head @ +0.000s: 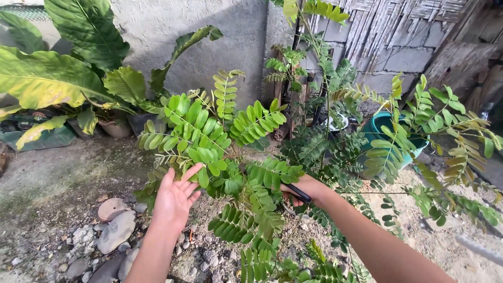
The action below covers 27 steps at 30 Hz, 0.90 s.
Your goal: Trimming branches and leaves from a small plant in a garden using a pair of scissors.
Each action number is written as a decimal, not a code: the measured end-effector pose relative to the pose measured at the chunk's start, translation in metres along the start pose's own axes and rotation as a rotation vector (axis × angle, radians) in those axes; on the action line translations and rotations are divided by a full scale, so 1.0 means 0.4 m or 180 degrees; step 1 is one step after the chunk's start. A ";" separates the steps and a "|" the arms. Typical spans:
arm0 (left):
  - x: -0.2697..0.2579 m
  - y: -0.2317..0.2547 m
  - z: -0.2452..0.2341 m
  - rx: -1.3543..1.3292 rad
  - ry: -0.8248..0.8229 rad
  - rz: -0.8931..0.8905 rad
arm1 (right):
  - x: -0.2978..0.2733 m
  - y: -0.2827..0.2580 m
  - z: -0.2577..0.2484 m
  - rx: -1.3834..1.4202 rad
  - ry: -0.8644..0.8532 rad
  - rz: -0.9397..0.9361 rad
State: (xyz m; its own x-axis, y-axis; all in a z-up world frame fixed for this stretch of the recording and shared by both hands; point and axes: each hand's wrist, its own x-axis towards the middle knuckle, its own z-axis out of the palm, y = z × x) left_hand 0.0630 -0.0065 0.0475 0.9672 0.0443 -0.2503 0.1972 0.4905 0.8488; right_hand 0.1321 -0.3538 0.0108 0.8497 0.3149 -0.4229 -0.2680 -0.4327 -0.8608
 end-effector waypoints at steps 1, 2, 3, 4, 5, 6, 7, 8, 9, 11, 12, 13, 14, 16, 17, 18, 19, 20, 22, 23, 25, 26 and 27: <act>0.001 0.003 0.001 0.0004 -0.0001 -0.0004 | -0.008 -0.007 0.002 0.0006 0.0001 0.0002; 0.002 0.007 0.003 0.0018 -0.0003 0.0004 | -0.015 -0.016 0.003 0.0068 0.0014 -0.0103; 0.004 0.012 0.005 0.0032 -0.0005 0.0012 | -0.023 -0.025 0.005 0.0131 0.0028 -0.0208; 0.005 0.015 0.007 0.0035 -0.0003 0.0012 | -0.024 -0.027 0.003 0.0134 0.0026 -0.0209; 0.006 0.017 0.009 0.0022 -0.0005 0.0054 | -0.025 -0.028 0.002 0.0103 0.0079 -0.0102; 0.009 0.018 0.011 0.0009 -0.0008 0.0100 | -0.024 -0.030 0.000 0.0071 0.0132 -0.0001; 0.011 0.025 0.011 0.0012 -0.0006 0.0105 | -0.035 -0.046 0.002 0.0072 0.0130 -0.0006; 0.012 0.030 0.011 0.0035 0.0002 0.0121 | -0.049 -0.060 0.005 0.0057 0.0147 0.0045; 0.012 0.036 0.010 0.0057 0.0010 0.0137 | -0.062 -0.075 0.008 0.0042 0.0164 0.0096; 0.021 0.047 0.002 0.0123 -0.0032 0.0134 | -0.049 -0.062 -0.007 0.0024 0.0219 0.0035; 0.026 0.052 0.000 0.0188 -0.0071 0.0131 | -0.043 -0.055 -0.015 0.0004 0.0271 -0.0026; 0.029 0.052 0.001 0.0189 -0.0080 0.0127 | -0.037 -0.052 -0.023 0.0007 0.0280 -0.0022; 0.031 0.053 0.002 0.0163 -0.0084 0.0133 | -0.030 -0.049 -0.031 -0.0066 0.0296 -0.0019; 0.031 0.053 0.009 0.0140 -0.0098 0.0141 | -0.024 -0.057 -0.042 -0.0137 0.0320 -0.0019; 0.028 0.053 0.014 0.0098 -0.0112 0.0131 | -0.024 -0.067 -0.046 -0.0188 0.0265 -0.0001; 0.025 0.051 0.020 0.0055 -0.0124 0.0127 | -0.024 -0.076 -0.050 -0.0242 0.0208 0.0014; 0.030 0.045 0.018 0.0058 -0.0130 0.0134 | -0.031 -0.089 -0.048 -0.0241 0.0214 0.0006; 0.033 0.040 0.015 0.0102 -0.0168 0.0134 | -0.039 -0.103 -0.046 -0.0276 0.0212 -0.0086; 0.036 0.033 0.011 0.0146 -0.0205 0.0138 | -0.045 -0.119 -0.047 -0.0313 0.0211 -0.0182; 0.035 0.032 0.011 0.0184 -0.0274 0.0149 | -0.044 -0.121 -0.051 -0.0380 0.0197 -0.0178; 0.032 0.031 0.016 0.0220 -0.0346 0.0164 | -0.034 -0.118 -0.063 -0.0450 0.0186 -0.0179; 0.028 0.031 0.019 0.0219 -0.0266 0.0116 | -0.024 -0.111 -0.068 -0.0516 0.0168 -0.0208; 0.024 0.031 0.023 0.0218 -0.0186 0.0068 | -0.015 -0.104 -0.074 -0.0581 0.0149 -0.0238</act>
State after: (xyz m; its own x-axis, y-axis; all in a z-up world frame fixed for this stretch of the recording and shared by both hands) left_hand 0.0761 -0.0078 0.0599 0.9786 0.0021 -0.2059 0.1851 0.4293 0.8840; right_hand 0.1516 -0.3627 0.0575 0.8855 0.3140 -0.3424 -0.1203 -0.5570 -0.8218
